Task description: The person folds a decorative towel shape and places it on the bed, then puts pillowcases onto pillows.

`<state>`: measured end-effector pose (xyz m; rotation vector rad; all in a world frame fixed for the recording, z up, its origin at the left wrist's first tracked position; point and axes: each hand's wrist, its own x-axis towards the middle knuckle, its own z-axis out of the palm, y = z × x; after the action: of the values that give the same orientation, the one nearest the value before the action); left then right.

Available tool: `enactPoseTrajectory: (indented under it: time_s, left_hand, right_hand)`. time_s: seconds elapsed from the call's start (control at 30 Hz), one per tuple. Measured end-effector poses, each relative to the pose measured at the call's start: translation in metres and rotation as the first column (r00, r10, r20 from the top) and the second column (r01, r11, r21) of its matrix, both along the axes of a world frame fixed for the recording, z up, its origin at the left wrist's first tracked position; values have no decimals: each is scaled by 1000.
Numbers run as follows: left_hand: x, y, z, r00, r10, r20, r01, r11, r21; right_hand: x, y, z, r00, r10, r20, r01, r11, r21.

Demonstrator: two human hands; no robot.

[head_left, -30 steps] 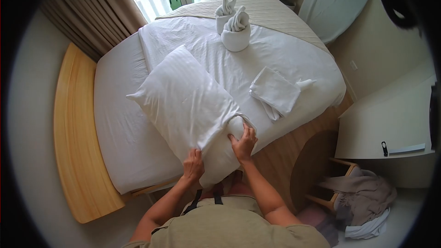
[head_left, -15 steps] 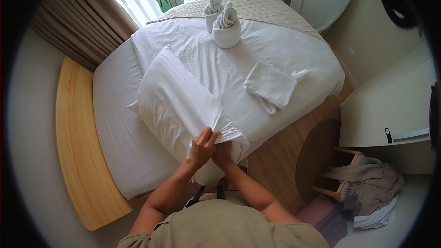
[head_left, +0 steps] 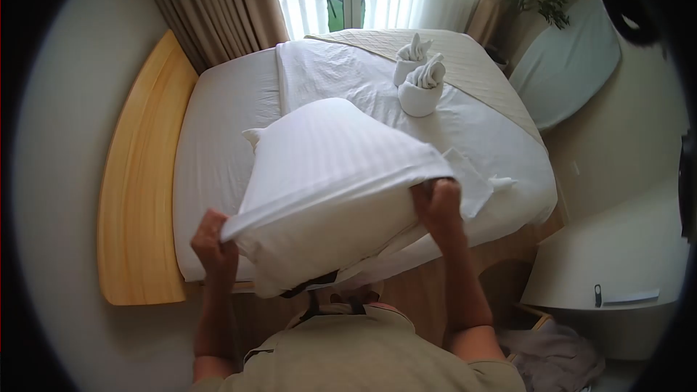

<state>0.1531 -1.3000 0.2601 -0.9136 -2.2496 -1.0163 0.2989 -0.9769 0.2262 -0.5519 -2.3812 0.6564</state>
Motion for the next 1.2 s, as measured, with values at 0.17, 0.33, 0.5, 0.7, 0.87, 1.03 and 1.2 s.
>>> enactPoseTrajectory:
  time_s: [0.17,0.33,0.5,0.7,0.87,1.03,1.2]
  left_hand:
    - [-5,-15,126,958,-210,195,93,871,483]
    - [-57,-13,136,798,-308,517,25,876,482]
    - [-58,-28,151,687,-341,641,75,912,404]
    - [-66,-62,153,867,-456,203,318,818,480]
    - [-47,-85,132,751,-632,190,621,775,122]
    - [-51,-85,97,651,-734,195,712,679,178]
    - [-15,-92,73,591,-728,348,679,682,273]
  right_hand:
    - [0,-5,163,911,335,-239,-271,925,265]
    - [-45,-55,171,883,419,-209,-199,740,642]
    - [-57,-150,165,581,813,44,-669,446,595]
    - [-94,-141,180,699,711,76,-592,517,618]
    - [-111,-128,199,700,708,92,-643,570,512]
    - [-114,-143,214,524,802,289,-850,516,108]
    - [-96,-136,204,480,819,315,-877,456,151]
